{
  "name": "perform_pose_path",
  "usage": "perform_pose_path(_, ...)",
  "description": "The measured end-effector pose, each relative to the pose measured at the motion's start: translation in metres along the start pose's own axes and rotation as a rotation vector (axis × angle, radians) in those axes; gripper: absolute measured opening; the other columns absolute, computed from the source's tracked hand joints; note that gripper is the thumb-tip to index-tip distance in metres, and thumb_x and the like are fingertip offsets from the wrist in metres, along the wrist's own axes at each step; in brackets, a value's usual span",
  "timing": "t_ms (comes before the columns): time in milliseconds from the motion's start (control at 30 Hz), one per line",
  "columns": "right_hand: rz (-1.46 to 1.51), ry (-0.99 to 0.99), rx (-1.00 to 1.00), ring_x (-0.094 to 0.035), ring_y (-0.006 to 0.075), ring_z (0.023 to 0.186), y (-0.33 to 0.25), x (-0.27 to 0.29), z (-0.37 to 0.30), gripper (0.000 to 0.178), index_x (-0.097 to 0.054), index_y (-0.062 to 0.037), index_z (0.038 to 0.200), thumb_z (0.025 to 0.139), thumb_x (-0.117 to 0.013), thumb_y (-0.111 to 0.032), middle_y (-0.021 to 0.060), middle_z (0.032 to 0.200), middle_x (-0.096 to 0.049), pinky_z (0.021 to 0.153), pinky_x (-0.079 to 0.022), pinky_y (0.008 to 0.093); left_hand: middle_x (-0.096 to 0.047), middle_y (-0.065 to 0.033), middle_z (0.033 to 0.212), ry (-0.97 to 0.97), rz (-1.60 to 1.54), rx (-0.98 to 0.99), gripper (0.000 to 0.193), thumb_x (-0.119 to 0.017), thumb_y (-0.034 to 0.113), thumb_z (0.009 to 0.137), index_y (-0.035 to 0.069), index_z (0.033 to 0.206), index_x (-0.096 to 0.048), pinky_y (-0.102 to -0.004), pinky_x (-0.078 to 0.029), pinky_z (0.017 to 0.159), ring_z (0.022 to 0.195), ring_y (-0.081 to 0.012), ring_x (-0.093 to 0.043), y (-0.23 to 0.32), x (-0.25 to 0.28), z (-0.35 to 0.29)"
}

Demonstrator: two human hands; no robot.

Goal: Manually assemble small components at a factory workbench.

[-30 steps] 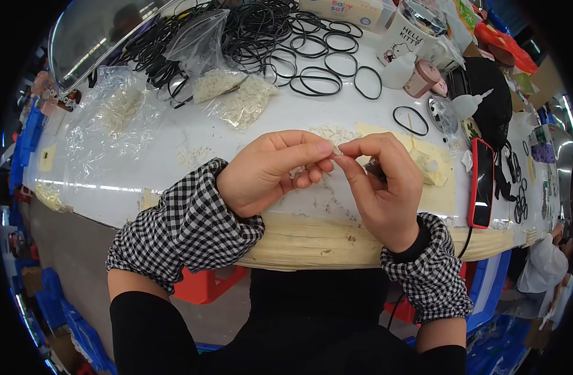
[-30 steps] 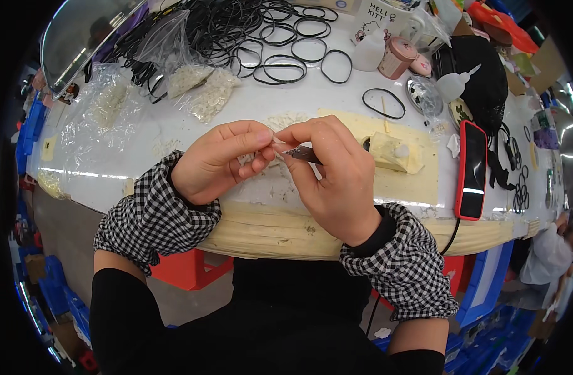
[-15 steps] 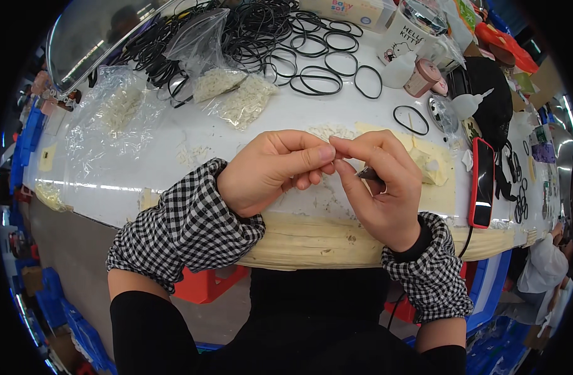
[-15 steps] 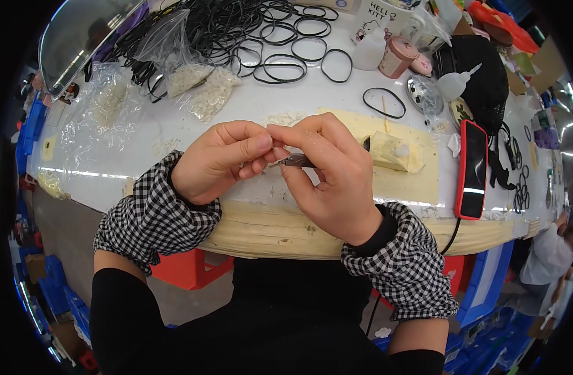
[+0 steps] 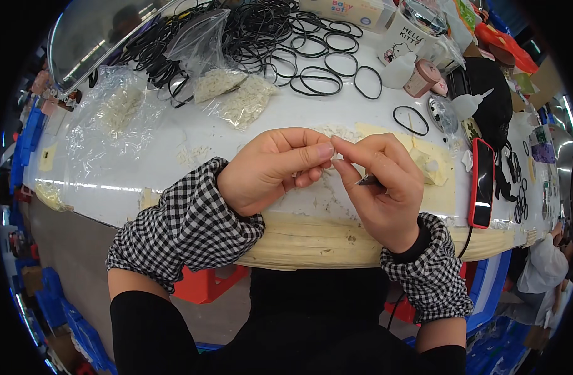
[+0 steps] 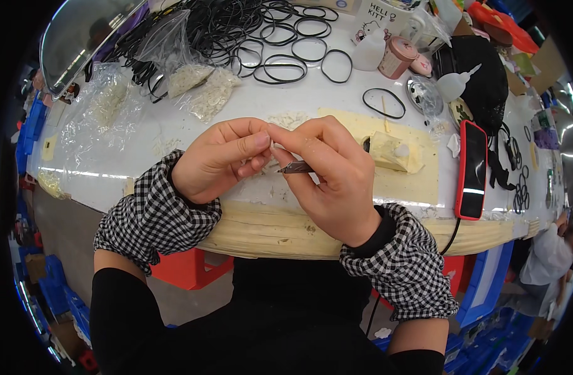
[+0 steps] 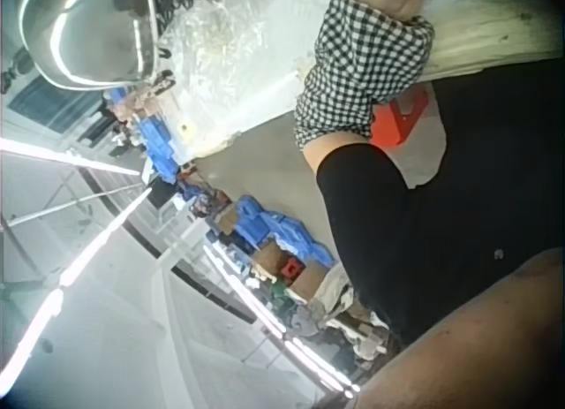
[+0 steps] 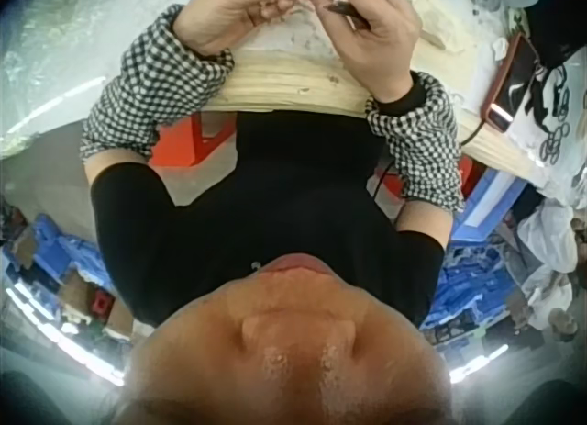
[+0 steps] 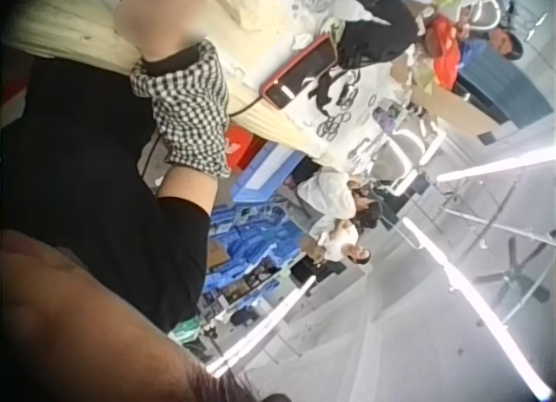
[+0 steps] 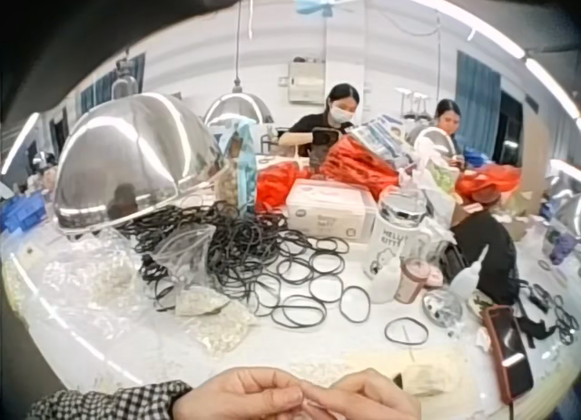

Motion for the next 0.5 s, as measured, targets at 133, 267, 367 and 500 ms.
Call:
perform_pose_path(133,-0.054,-0.028,-0.038,-0.053,0.0138,0.061,-0.003,0.000,0.004,0.025,-0.062,-0.0011,0.100,0.075,-0.068,-0.002,0.0058,0.076,-0.053,0.051,-0.044,0.0254,-0.056,0.0026,0.078,-0.001,-0.057,-0.009,0.021,-0.056,0.022,0.092,0.002,0.098,-0.061,-0.0159,-0.039,0.060,0.067,-0.0029,-0.048,0.005,-0.006,-0.002)
perform_pose_path(267,-0.160,-0.151,-0.107,-0.056,0.0188,0.059,0.000,-0.002,0.004,0.021,-0.057,-0.0023,0.087,0.080,-0.069,-0.018,0.0069,0.070,-0.054,0.050,-0.043,0.0292,-0.056,0.0021,0.080,-0.091,-0.020,0.001,0.019,-0.056,0.020,0.093,0.002,0.097,-0.060,-0.0161,-0.039,0.059,0.067,-0.0033,-0.048,0.008,-0.004,-0.004)
perform_pose_path(367,-0.232,-0.207,-0.084,-0.056,0.0230,0.058,0.007,-0.007,0.000,0.028,-0.052,-0.0038,0.079,0.081,-0.068,-0.027,0.0079,0.067,-0.055,0.049,-0.043,0.0315,-0.057,0.0014,0.080,-0.169,0.010,0.040,0.018,-0.056,0.018,0.092,0.001,0.097,-0.060,-0.0163,-0.039,0.059,0.067,-0.0034,-0.048,0.008,-0.005,-0.002)
perform_pose_path(500,-0.276,-0.241,-0.084,-0.055,0.0254,0.057,0.008,-0.009,-0.004,0.031,-0.049,-0.0045,0.075,0.082,-0.066,-0.030,0.0079,0.065,-0.053,0.050,-0.042,0.0332,-0.056,0.0011,0.076,-0.175,0.079,0.072,0.016,-0.056,0.018,0.092,0.002,0.091,-0.057,-0.0158,-0.036,0.056,0.062,-0.0030,-0.044,0.012,-0.010,-0.002)
Point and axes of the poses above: each hand's wrist, its own z-axis towards the middle knuckle, its own x-axis out of the back of the hand, y = z × x, the point moved 6 cm from there along z, towards the middle knuckle
